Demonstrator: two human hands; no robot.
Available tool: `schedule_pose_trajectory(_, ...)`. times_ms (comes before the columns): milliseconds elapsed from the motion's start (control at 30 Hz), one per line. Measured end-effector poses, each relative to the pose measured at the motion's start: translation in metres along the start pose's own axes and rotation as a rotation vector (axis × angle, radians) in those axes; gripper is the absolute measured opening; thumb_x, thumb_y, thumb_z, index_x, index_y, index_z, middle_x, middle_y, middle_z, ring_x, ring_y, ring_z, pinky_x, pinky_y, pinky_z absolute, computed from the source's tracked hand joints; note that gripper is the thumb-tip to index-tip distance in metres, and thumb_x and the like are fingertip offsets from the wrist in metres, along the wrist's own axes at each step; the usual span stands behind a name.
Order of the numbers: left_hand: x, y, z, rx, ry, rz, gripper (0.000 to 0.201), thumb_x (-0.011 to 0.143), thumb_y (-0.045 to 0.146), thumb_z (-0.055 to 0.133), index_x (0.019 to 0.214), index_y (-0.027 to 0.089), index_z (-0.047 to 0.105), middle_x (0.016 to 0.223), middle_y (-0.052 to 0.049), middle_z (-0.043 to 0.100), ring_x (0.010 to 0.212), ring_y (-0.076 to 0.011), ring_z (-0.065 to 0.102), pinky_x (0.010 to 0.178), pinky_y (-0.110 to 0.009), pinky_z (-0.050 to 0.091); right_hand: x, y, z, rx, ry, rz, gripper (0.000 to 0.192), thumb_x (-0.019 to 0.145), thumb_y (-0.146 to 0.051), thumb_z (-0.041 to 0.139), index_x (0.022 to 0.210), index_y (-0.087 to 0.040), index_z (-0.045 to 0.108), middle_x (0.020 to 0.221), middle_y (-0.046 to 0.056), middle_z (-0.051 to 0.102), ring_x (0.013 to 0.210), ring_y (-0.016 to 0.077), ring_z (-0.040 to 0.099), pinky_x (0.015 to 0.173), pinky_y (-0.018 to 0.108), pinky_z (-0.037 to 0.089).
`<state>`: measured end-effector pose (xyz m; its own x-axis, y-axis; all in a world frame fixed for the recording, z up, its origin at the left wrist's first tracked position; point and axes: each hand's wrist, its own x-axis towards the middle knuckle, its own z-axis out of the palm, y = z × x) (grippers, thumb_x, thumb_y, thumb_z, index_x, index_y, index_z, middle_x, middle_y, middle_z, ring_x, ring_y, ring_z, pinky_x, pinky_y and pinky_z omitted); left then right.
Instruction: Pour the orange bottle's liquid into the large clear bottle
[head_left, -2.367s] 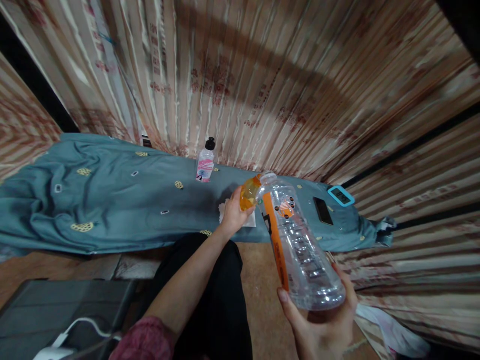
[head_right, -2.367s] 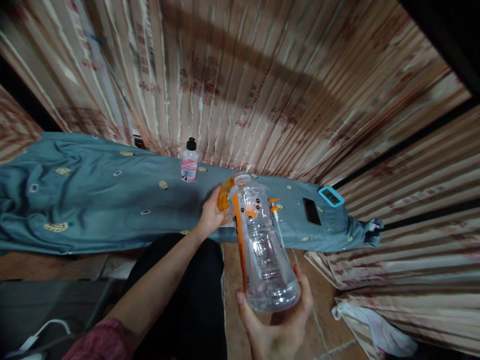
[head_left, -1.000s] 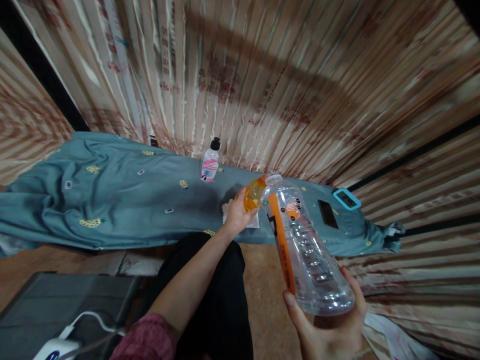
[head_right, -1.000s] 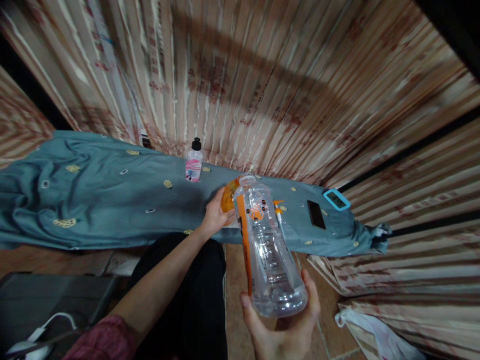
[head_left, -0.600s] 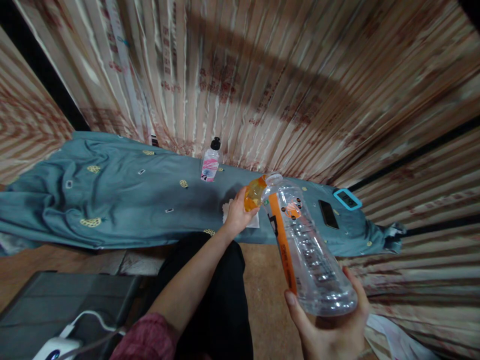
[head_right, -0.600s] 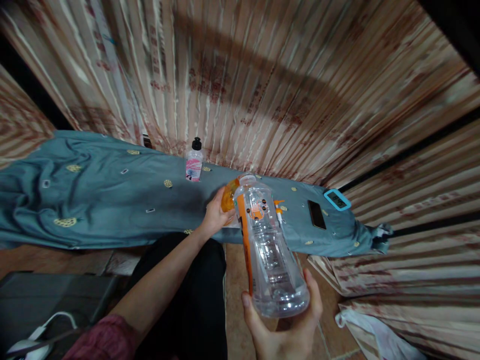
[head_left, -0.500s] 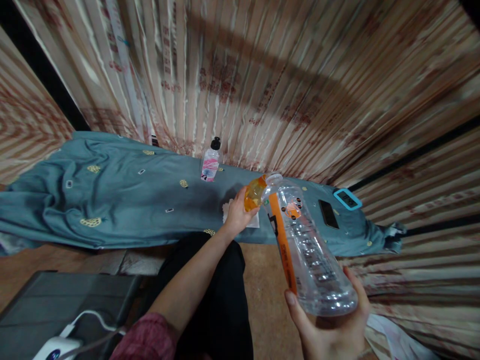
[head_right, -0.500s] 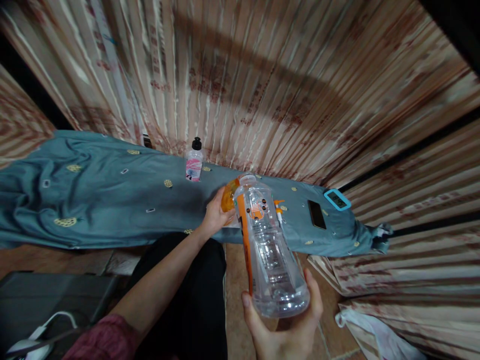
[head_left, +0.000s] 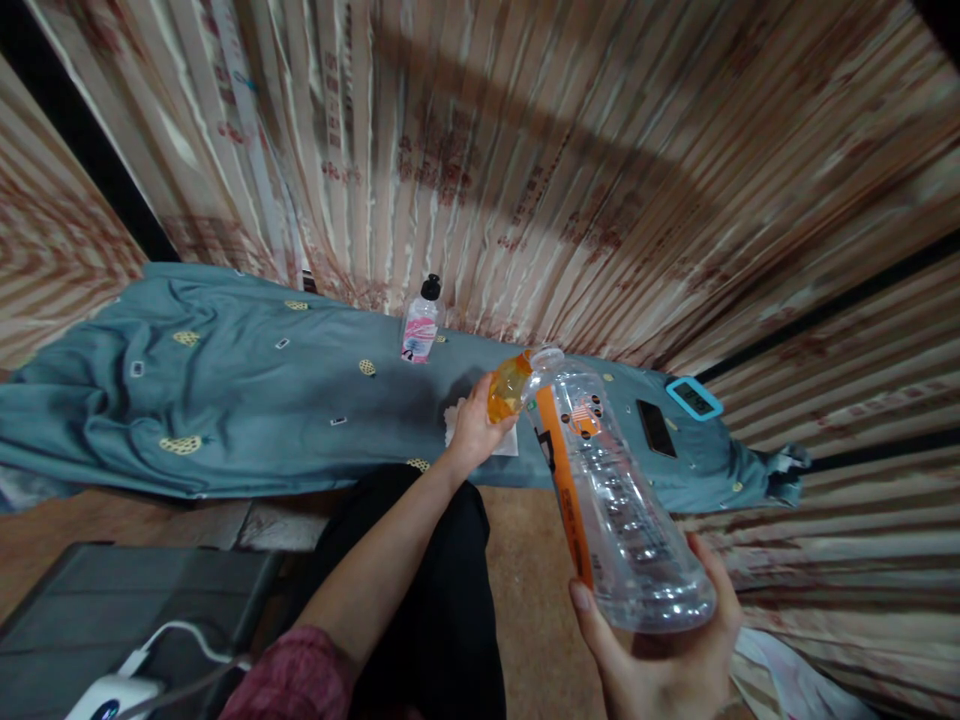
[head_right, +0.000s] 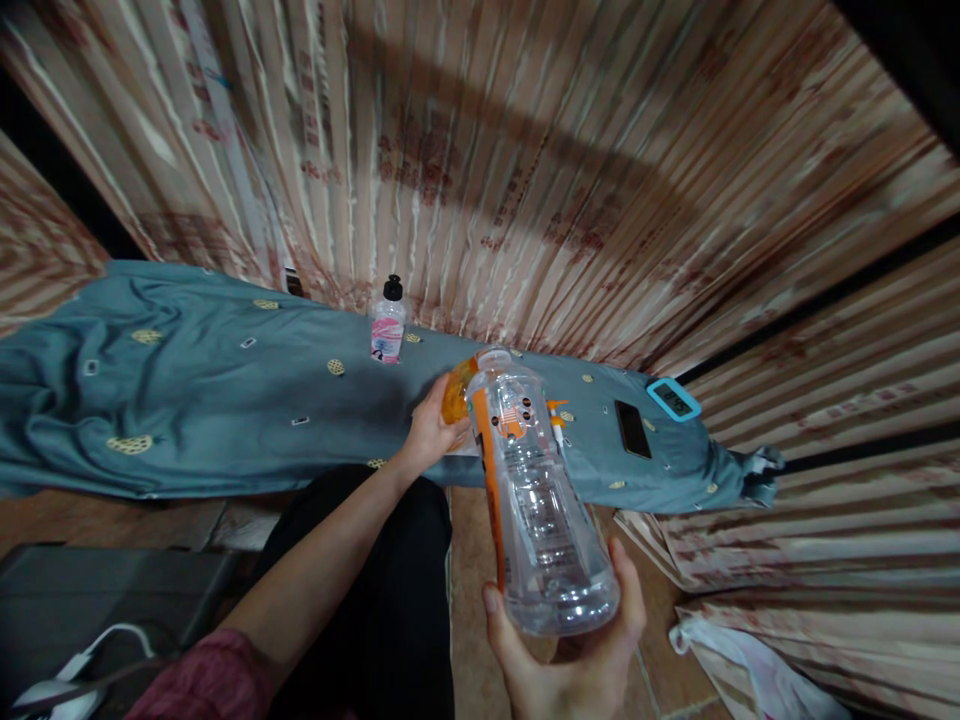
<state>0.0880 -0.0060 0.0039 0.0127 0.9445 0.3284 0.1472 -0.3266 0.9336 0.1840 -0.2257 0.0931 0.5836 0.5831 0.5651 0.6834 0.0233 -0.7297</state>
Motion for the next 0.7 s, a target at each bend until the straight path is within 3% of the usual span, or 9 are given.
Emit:
schedule_pose_trajectory(167, 0.0, -0.002, 0.001, -0.007, 0.005, 0.01, 0.073, 0.07, 0.017, 0.079, 0.137, 0.019, 0.051, 0.133, -0.013, 0.065, 0.123, -0.0293, 0.064, 0.109, -0.048, 0.05, 0.001, 0.012, -0.002, 0.017, 0.005, -0.013, 0.112, 0.061, -0.056, 0.087, 0.151, -0.012, 0.037, 0.152, 0.024, 0.043, 0.14, 0.0401, 0.044, 0.115, 0.069, 0.031)
schedule_pose_trajectory(333, 0.0, -0.003, 0.002, -0.011, 0.004, 0.009, 0.073, 0.07, 0.016, 0.08, 0.137, 0.02, 0.05, 0.131, -0.011, 0.066, 0.121, -0.0284, 0.065, 0.108, -0.048, 0.05, 0.002, 0.033, -0.004, 0.013, -0.008, -0.181, 0.112, 0.055, -0.046, 0.092, 0.15, -0.016, 0.041, 0.147, 0.022, 0.048, 0.134, 0.04, 0.051, 0.109, 0.069, 0.039)
schedule_pose_trajectory(500, 0.0, -0.001, 0.001, 0.016, -0.001, -0.006, 0.073, 0.07, 0.016, 0.079, 0.137, 0.02, 0.05, 0.134, -0.012, 0.065, 0.123, -0.0296, 0.064, 0.109, -0.05, 0.05, -0.001, 0.031, -0.003, 0.017, 0.007, -0.103, 0.11, 0.059, -0.048, 0.09, 0.152, -0.017, 0.038, 0.15, 0.023, 0.046, 0.137, 0.0416, 0.048, 0.111, 0.073, 0.033)
schedule_pose_trajectory(700, 0.0, 0.002, 0.0, 0.024, -0.005, -0.007, 0.073, 0.07, 0.015, 0.079, 0.137, 0.02, 0.05, 0.135, -0.013, 0.064, 0.125, -0.03, 0.063, 0.111, -0.051, 0.048, 0.003, 0.045, -0.008, -0.013, -0.008, -0.219, 0.111, 0.056, -0.044, 0.092, 0.151, -0.017, 0.041, 0.148, 0.021, 0.049, 0.135, 0.0387, 0.051, 0.112, 0.068, 0.036)
